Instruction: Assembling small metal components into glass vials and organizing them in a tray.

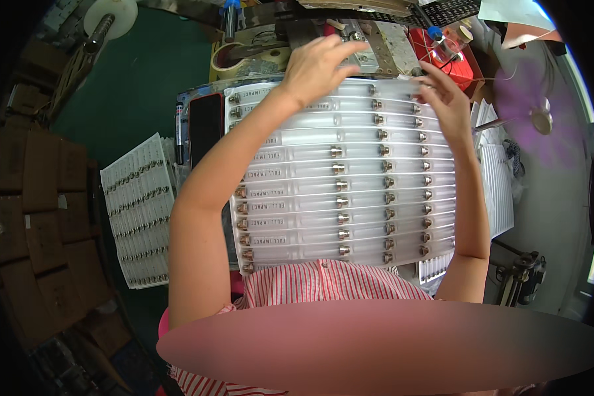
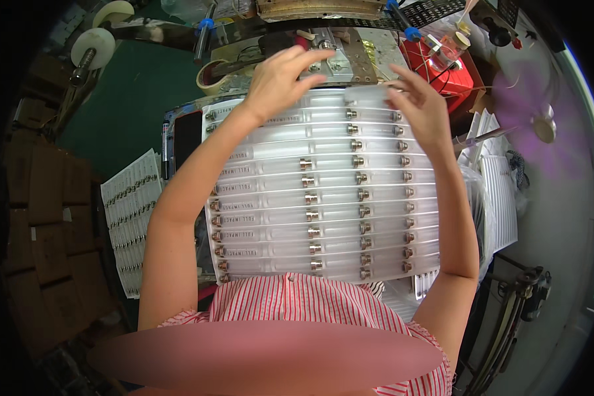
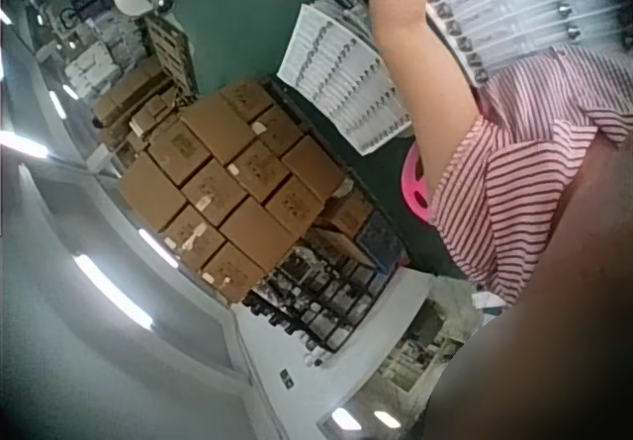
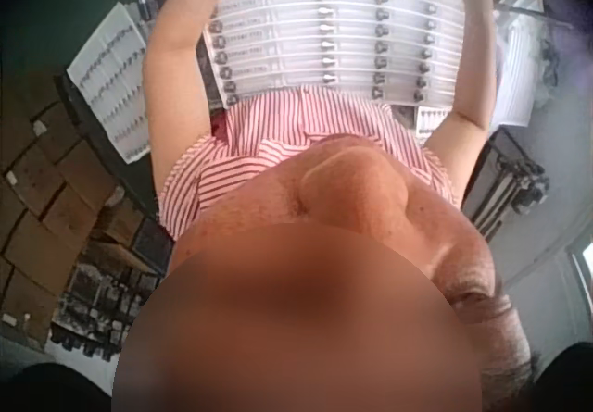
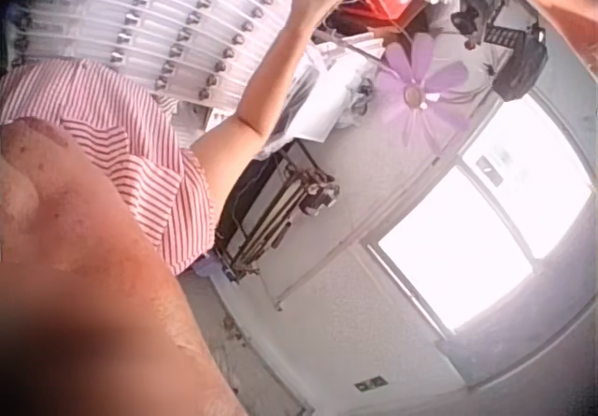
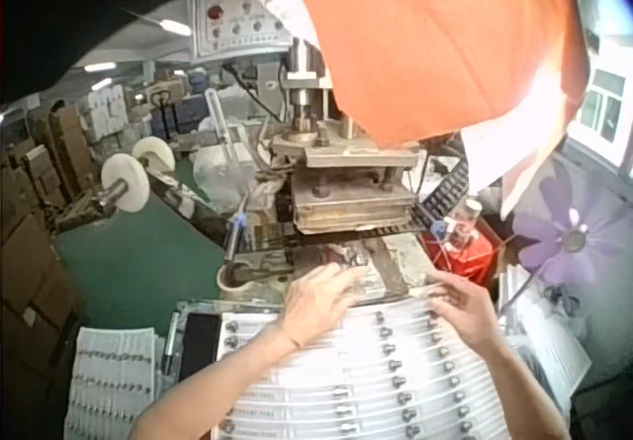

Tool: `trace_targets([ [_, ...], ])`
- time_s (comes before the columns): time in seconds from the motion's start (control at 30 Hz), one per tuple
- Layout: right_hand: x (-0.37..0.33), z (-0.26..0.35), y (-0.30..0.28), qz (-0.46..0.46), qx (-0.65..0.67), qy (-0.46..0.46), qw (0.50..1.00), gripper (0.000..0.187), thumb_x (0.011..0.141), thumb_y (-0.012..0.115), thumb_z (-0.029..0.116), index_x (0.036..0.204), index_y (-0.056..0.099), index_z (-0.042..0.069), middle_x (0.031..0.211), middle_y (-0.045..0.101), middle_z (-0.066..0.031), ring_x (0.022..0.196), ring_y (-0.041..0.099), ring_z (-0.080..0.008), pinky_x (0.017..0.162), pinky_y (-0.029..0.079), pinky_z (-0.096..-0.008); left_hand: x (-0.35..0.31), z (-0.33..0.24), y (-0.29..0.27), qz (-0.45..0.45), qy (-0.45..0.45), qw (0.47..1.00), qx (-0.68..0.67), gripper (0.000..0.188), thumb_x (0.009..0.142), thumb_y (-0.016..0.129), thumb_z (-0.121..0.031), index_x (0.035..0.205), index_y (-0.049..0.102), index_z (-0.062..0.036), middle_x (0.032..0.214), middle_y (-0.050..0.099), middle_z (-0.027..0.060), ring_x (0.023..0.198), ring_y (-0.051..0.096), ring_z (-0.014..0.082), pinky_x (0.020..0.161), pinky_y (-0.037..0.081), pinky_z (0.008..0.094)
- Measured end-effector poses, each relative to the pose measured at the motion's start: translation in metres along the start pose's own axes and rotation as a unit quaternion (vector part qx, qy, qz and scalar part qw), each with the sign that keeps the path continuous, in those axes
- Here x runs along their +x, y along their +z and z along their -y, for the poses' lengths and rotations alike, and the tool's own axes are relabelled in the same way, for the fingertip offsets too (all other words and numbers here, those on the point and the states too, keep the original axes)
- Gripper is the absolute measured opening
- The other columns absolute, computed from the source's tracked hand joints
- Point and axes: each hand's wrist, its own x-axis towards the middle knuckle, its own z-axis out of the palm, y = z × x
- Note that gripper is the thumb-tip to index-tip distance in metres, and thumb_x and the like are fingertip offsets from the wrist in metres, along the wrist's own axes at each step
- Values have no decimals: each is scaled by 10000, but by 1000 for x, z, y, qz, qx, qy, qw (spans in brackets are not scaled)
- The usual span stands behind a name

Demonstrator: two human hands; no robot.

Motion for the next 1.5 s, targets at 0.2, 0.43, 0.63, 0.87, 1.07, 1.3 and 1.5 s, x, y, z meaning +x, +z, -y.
trace_targets([
  [0.2, 43, 3, 13, -146, -304, -96, 937, 291, 821, 677, 155, 1099, 652, 72, 920, 669, -66, 762, 631, -122, 747, 494, -252, 39, 23, 18, -3, 82, 968, 236, 268, 818, 638, -237, 1081, 641, -184, 757, 589, 32, 712, 606, 230, 590, 492, 340],
  [0.43, 79, -18, 77, -112, -419, -334, 837, 290, 763, 701, 189, 1035, 648, 103, 1017, 650, -53, 897, 628, -270, 761, 509, -345, -75, -23, -50, 59, -101, 989, -96, 350, 734, 723, -144, 1080, 682, -178, 761, 620, 44, 642, 584, 203, 589, 488, 310],
  [0.63, 105, -49, 74, -83, -384, -249, 885, 523, 737, 738, 259, 1208, 557, 119, 1017, 635, -120, 937, 609, -307, 804, 482, -391, -118, -28, -63, 40, -98, 994, 15, 344, 715, 721, -131, 1055, 673, -131, 843, 647, 43, 808, 590, 224, 735, 473, 321],
  [0.87, 111, -53, 74, -45, -314, -166, 934, 580, 750, 734, 322, 1263, 523, 157, 870, 635, -146, 763, 599, -278, 709, 468, -365, -119, -23, -57, 56, -108, 992, 23, 265, 729, 703, -125, 989, 663, -96, 878, 647, 55, 911, 574, 236, 826, 441, 350],
  [1.07, 112, -52, 72, -34, -314, -165, 934, 569, 755, 726, 333, 1266, 531, 177, 778, 617, -118, 621, 537, -237, 632, 445, -349, -118, -23, -57, 61, -111, 992, 22, 272, 728, 703, -120, 995, 662, -91, 880, 645, 56, 914, 574, 234, 829, 440, 348],
  [1.3, 108, -46, 74, -39, -317, -159, 934, 559, 750, 731, 331, 1254, 541, 181, 805, 636, -125, 656, 579, -250, 666, 467, -358, -119, -25, -57, 62, -112, 991, 27, 280, 726, 705, -120, 1001, 663, -89, 884, 645, 55, 915, 574, 235, 831, 441, 349],
  [1.5, 105, -44, 73, -32, -334, -135, 932, 626, 741, 743, 310, 1302, 486, 202, 895, 655, -141, 728, 607, -276, 706, 478, -382, -119, -27, -57, 57, -104, 992, 32, 286, 726, 703, -111, 1006, 659, -80, 908, 635, 64, 905, 573, 239, 824, 444, 351],
])
